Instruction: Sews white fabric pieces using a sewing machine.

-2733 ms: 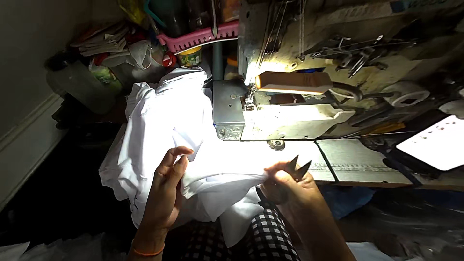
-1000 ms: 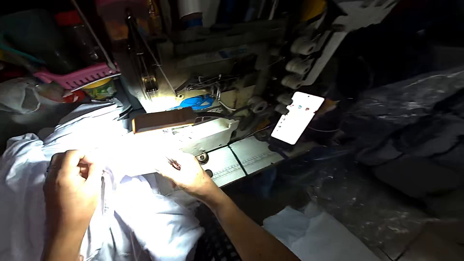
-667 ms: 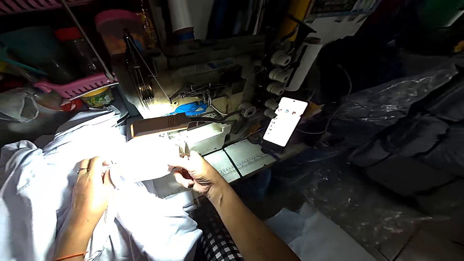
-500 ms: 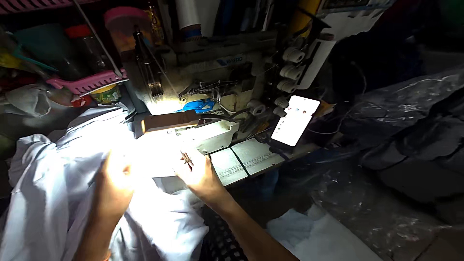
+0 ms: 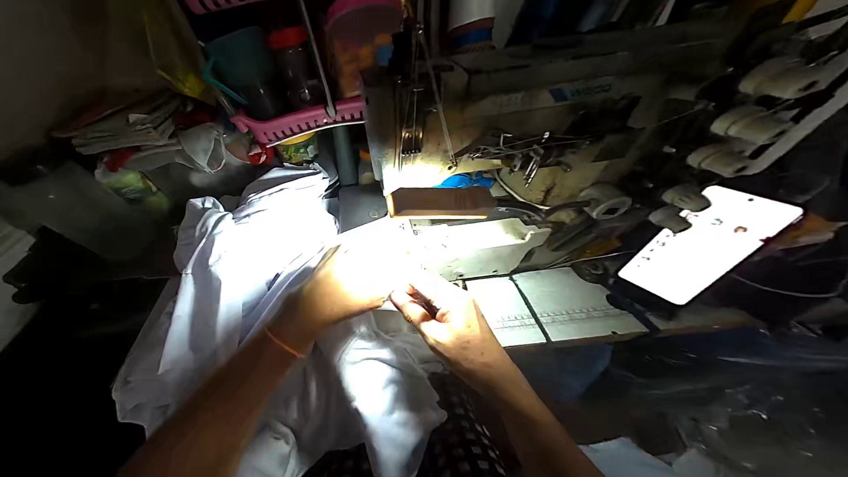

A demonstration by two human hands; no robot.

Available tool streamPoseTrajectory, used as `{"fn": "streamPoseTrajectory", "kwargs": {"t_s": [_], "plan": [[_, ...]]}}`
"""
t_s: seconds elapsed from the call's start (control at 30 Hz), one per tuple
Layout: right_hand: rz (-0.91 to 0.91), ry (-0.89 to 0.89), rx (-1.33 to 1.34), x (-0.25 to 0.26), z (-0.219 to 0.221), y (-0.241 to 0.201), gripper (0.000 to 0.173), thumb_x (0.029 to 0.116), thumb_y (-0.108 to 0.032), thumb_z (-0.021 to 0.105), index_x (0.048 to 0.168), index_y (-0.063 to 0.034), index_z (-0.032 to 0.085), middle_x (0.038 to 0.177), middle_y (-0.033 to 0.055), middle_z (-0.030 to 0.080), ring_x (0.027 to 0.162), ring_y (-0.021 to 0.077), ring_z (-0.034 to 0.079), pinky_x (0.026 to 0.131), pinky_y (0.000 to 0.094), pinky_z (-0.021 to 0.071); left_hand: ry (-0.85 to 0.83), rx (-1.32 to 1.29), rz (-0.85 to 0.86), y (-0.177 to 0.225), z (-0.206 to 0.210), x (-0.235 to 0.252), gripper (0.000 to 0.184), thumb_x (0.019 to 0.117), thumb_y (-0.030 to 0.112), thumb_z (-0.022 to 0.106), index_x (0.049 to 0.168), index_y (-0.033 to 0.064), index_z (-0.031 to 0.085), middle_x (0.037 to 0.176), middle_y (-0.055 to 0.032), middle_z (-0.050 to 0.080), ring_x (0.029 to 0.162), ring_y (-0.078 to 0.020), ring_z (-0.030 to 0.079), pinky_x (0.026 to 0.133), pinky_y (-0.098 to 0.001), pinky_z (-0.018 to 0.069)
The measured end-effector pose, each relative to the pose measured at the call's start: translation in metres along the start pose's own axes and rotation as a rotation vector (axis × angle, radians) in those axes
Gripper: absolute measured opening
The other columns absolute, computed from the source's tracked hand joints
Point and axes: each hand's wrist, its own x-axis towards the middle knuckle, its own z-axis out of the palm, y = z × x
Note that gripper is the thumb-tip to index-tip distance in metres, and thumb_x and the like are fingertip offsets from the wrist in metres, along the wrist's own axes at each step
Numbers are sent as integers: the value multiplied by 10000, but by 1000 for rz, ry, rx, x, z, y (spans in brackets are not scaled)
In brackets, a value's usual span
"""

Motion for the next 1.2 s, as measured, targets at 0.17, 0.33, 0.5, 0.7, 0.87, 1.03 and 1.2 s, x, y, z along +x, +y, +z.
{"fn": "streamPoseTrajectory", "kwargs": {"t_s": [0.17, 0.33, 0.5, 0.7, 0.87, 1.03, 1.2], "plan": [[-44, 133, -137, 26, -21, -1, 180, 1021, -131, 582, 1082, -29, 717, 852, 67, 656, 640, 103, 576, 587, 290, 507, -311, 253, -249, 1, -94, 17, 208, 818, 175, 824, 864, 18, 696, 776, -154, 652, 765, -349, 652, 663, -571, 485], [57, 69, -82, 62, -15, 1, 201, 1040, -102, 556, 1188, -17, 662, 800, 75, 642, 580, 128, 579, 563, 298, 526, -349, 332, -144, 5, -118, 24, 158, 881, 257, 752, 806, 162, 651, 683, 5, 569, 651, -181, 564, 582, -444, 428], [100, -155, 313, 47, -7, 19, 131, 1001, -207, 632, 1055, -89, 647, 623, 4, 584, 456, 60, 518, 430, 190, 452, -314, 253, 141, 11, -103, 30, 213, 809, 288, 785, 829, 90, 709, 1045, -90, 624, 1016, -264, 580, 799, -440, 480], [180, -42, 543, 36, 2, 39, 109, 911, -145, 692, 990, -145, 617, 643, -46, 569, 476, 5, 483, 446, 151, 419, -349, 243, 27, -19, -79, 41, 258, 770, 219, 841, 912, 59, 696, 841, -108, 666, 829, -285, 653, 735, -513, 489], [109, -39, 561, 45, 1, 49, 107, 907, -118, 675, 886, -158, 578, 578, -51, 510, 446, 18, 467, 439, 155, 419, -361, 261, -6, -7, -90, 50, 261, 764, 239, 846, 782, 85, 636, 732, -66, 598, 717, -244, 603, 633, -477, 450], [93, -22, 562, 45, 3, 52, 112, 917, -127, 682, 894, -163, 578, 588, -54, 513, 429, 9, 449, 418, 146, 409, -305, 314, 13, 10, -88, 47, 321, 779, 273, 835, 834, 33, 628, 776, -118, 621, 775, -293, 633, 694, -496, 461], [130, -20, 590, 48, 4, 49, 93, 913, -117, 684, 926, -136, 593, 585, -43, 519, 422, 13, 438, 416, 153, 400, -198, 323, 15, -3, -80, 51, 186, 855, 192, 752, 919, 38, 671, 845, -141, 666, 841, -320, 664, 735, -522, 475]]}}
